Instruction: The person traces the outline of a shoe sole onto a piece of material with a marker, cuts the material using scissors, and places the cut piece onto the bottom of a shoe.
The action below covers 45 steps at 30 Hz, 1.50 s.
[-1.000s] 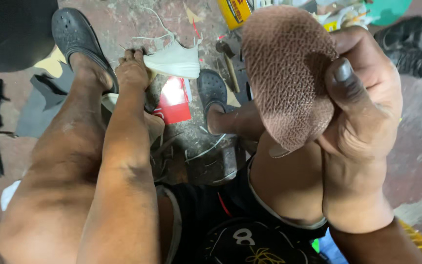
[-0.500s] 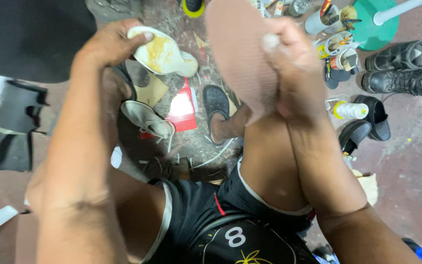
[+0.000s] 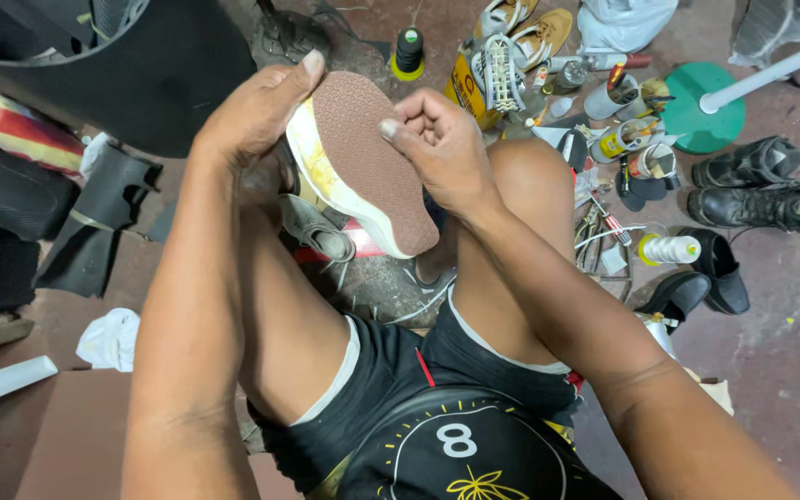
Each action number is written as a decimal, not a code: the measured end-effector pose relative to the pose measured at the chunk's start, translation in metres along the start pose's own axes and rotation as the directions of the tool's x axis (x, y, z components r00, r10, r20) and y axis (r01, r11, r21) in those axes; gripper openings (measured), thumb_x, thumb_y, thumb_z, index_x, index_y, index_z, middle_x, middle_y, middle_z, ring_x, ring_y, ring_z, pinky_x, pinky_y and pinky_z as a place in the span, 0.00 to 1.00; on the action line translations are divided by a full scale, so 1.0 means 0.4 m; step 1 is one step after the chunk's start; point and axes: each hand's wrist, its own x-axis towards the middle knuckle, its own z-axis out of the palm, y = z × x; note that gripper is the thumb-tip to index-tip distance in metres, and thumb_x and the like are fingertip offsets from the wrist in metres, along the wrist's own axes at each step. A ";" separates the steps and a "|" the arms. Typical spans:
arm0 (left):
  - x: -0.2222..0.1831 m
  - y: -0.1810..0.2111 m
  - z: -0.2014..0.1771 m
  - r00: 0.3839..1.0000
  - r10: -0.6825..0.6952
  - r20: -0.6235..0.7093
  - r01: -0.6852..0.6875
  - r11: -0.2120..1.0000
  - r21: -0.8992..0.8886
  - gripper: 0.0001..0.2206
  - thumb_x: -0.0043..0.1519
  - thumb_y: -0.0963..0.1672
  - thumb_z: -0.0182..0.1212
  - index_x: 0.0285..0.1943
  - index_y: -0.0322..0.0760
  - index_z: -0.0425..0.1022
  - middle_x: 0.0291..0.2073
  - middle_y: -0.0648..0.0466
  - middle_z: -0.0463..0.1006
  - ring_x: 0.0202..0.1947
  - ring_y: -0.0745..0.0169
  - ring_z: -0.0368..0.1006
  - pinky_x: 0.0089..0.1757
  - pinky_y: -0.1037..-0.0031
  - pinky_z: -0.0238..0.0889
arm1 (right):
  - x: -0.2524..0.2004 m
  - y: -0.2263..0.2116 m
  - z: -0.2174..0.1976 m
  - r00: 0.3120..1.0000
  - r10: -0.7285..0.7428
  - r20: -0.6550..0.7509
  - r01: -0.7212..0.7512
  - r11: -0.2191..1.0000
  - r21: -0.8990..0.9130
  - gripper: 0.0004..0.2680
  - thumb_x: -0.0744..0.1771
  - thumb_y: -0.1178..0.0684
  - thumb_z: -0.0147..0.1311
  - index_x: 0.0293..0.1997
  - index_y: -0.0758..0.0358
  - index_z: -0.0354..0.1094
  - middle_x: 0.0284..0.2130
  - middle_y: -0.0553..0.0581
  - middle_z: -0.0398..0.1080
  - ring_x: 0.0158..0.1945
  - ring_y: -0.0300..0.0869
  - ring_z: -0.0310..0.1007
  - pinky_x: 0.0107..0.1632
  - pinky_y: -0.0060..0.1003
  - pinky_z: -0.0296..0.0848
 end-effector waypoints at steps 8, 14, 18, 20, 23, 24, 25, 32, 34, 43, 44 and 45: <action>-0.016 -0.056 -0.013 0.992 -0.024 -0.124 -0.005 0.975 -0.222 0.25 0.67 0.58 0.59 0.46 0.32 0.79 0.35 0.55 0.80 0.31 0.68 0.73 0.34 0.74 0.66 | -0.029 -0.098 0.084 0.967 -0.249 0.044 0.245 0.877 -0.412 0.13 0.66 0.55 0.68 0.49 0.67 0.67 0.26 0.48 0.64 0.27 0.30 0.61 0.31 0.27 0.63; -0.030 -0.022 0.021 0.992 -0.001 -0.124 -0.040 0.944 -0.327 0.20 0.65 0.55 0.63 0.46 0.33 0.79 0.35 0.54 0.81 0.32 0.67 0.77 0.35 0.73 0.70 | -0.065 -0.109 0.124 0.945 -0.302 0.129 0.311 0.702 -0.640 0.15 0.73 0.54 0.52 0.67 0.66 0.58 0.53 0.65 0.63 0.55 0.49 0.68 0.58 0.42 0.68; -0.014 -0.016 0.036 0.993 0.012 -0.120 -0.057 0.925 -0.376 0.18 0.68 0.53 0.64 0.46 0.32 0.78 0.36 0.53 0.80 0.34 0.66 0.76 0.38 0.73 0.71 | -0.049 -0.088 0.138 0.968 -0.142 0.205 0.216 0.890 -0.402 0.20 0.75 0.53 0.40 0.77 0.66 0.42 0.70 0.69 0.55 0.76 0.55 0.54 0.75 0.46 0.52; -0.001 -0.005 0.053 0.963 -0.058 -0.263 -0.055 0.915 -0.401 0.19 0.67 0.53 0.62 0.43 0.32 0.79 0.33 0.53 0.81 0.31 0.65 0.76 0.36 0.73 0.71 | -0.038 -0.075 0.143 0.975 -0.161 0.154 0.213 0.879 -0.426 0.19 0.75 0.53 0.41 0.77 0.66 0.43 0.71 0.68 0.55 0.77 0.55 0.54 0.76 0.45 0.52; -0.009 0.018 0.099 0.916 -0.060 -0.396 -0.161 0.850 -0.501 0.25 0.65 0.57 0.57 0.41 0.30 0.81 0.32 0.50 0.83 0.32 0.63 0.78 0.37 0.73 0.72 | -0.027 -0.069 0.143 0.976 -0.200 0.082 0.215 0.867 -0.450 0.19 0.75 0.54 0.41 0.76 0.66 0.44 0.71 0.68 0.56 0.77 0.54 0.55 0.77 0.44 0.52; -0.019 0.031 0.104 0.942 0.035 -0.334 -0.227 0.799 -0.557 0.27 0.65 0.58 0.56 0.43 0.29 0.80 0.35 0.50 0.83 0.35 0.62 0.78 0.40 0.73 0.73 | -0.018 -0.070 0.143 0.972 -0.222 0.072 0.230 0.862 -0.452 0.19 0.74 0.54 0.41 0.76 0.66 0.45 0.70 0.68 0.57 0.76 0.54 0.55 0.77 0.44 0.52; -0.029 0.040 0.109 0.952 0.135 -0.274 -0.281 0.738 -0.614 0.29 0.65 0.59 0.55 0.45 0.29 0.79 0.37 0.49 0.83 0.37 0.61 0.79 0.43 0.72 0.74 | -0.007 -0.073 0.142 0.973 -0.228 0.039 0.222 0.876 -0.428 0.19 0.74 0.54 0.41 0.76 0.66 0.45 0.70 0.67 0.57 0.76 0.53 0.56 0.77 0.44 0.53; -0.058 -0.023 0.161 0.927 0.118 -0.355 -0.297 0.808 -0.508 0.21 0.70 0.51 0.55 0.64 0.31 0.71 0.52 0.51 0.78 0.51 0.64 0.76 0.52 0.72 0.70 | 0.006 -0.086 0.126 0.991 -0.127 -0.044 0.109 0.949 -0.297 0.18 0.74 0.51 0.42 0.74 0.64 0.51 0.64 0.62 0.65 0.67 0.47 0.65 0.70 0.40 0.63; -0.046 -0.038 0.164 0.915 0.152 -0.373 -0.354 0.744 -0.566 0.22 0.72 0.52 0.51 0.61 0.29 0.72 0.50 0.49 0.80 0.48 0.62 0.77 0.50 0.70 0.72 | 0.007 -0.093 0.121 0.990 -0.124 -0.072 0.097 0.948 -0.303 0.17 0.74 0.50 0.43 0.72 0.64 0.54 0.60 0.60 0.67 0.61 0.44 0.70 0.66 0.38 0.68; -0.070 0.005 0.166 0.793 0.186 -0.580 -0.518 0.706 -0.482 0.23 0.72 0.53 0.48 0.59 0.29 0.73 0.48 0.47 0.80 0.47 0.58 0.78 0.50 0.67 0.72 | -0.008 -0.111 0.080 0.960 -0.265 -0.088 0.238 0.941 -0.240 0.12 0.72 0.51 0.50 0.61 0.66 0.63 0.47 0.52 0.67 0.52 0.35 0.68 0.55 0.32 0.70; -0.072 0.005 0.165 0.776 0.193 -0.600 -0.529 0.717 -0.454 0.23 0.72 0.53 0.47 0.59 0.29 0.73 0.48 0.47 0.80 0.47 0.59 0.78 0.50 0.67 0.72 | -0.021 -0.104 0.081 0.970 -0.225 -0.089 0.194 0.943 -0.271 0.12 0.71 0.52 0.53 0.58 0.67 0.64 0.42 0.50 0.67 0.46 0.33 0.67 0.50 0.30 0.70; -0.069 0.003 0.164 0.760 0.200 -0.619 -0.539 0.727 -0.426 0.23 0.72 0.53 0.47 0.59 0.29 0.73 0.49 0.47 0.81 0.47 0.59 0.78 0.50 0.67 0.72 | -0.025 -0.101 0.083 0.978 -0.185 -0.092 0.149 0.942 -0.302 0.11 0.69 0.54 0.57 0.56 0.67 0.65 0.37 0.49 0.68 0.40 0.31 0.66 0.46 0.28 0.69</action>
